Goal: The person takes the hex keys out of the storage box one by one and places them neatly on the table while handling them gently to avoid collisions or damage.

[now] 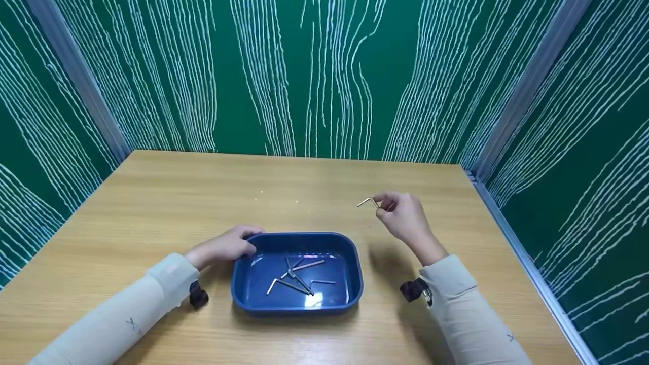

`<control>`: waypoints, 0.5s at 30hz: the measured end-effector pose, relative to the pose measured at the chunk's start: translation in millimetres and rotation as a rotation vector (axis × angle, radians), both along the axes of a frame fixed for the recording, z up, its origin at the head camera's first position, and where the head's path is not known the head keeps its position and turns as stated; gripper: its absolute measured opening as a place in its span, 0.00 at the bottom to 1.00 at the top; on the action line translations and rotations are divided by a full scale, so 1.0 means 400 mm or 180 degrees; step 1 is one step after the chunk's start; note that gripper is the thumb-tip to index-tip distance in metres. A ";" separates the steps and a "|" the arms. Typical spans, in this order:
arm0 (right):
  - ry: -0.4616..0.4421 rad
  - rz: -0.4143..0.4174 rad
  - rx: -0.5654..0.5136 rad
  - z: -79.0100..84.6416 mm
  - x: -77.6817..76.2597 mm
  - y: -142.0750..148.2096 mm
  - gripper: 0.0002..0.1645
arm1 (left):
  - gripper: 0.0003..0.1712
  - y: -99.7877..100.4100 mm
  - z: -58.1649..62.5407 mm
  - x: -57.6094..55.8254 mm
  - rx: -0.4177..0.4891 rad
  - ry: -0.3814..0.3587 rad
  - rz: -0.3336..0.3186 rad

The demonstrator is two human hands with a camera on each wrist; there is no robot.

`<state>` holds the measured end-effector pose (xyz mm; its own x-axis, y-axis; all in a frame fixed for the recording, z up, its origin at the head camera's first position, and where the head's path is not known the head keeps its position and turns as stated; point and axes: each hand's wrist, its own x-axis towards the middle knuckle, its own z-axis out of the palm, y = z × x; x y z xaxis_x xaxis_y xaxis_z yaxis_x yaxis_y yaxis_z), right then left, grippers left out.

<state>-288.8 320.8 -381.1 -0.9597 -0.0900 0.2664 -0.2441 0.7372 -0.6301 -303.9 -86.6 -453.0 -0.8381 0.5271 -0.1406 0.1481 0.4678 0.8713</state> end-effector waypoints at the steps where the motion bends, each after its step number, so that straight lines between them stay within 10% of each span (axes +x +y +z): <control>1: -0.0022 -0.0018 -0.0007 0.000 -0.001 0.003 0.15 | 0.22 0.000 0.000 0.000 0.0006 0.0012 -0.0005; 15: 0.0110 -0.0275 -0.0071 -0.001 -0.022 0.038 0.17 | 0.20 -0.001 0.003 -0.002 -0.0162 0.0097 -0.0038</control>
<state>-297.6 335.8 -381.7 -0.9538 -0.0009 0.3006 -0.2020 0.7422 -0.6389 -304.7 -86.9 -451.8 -0.8361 0.5299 -0.1420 0.1800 0.5095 0.8415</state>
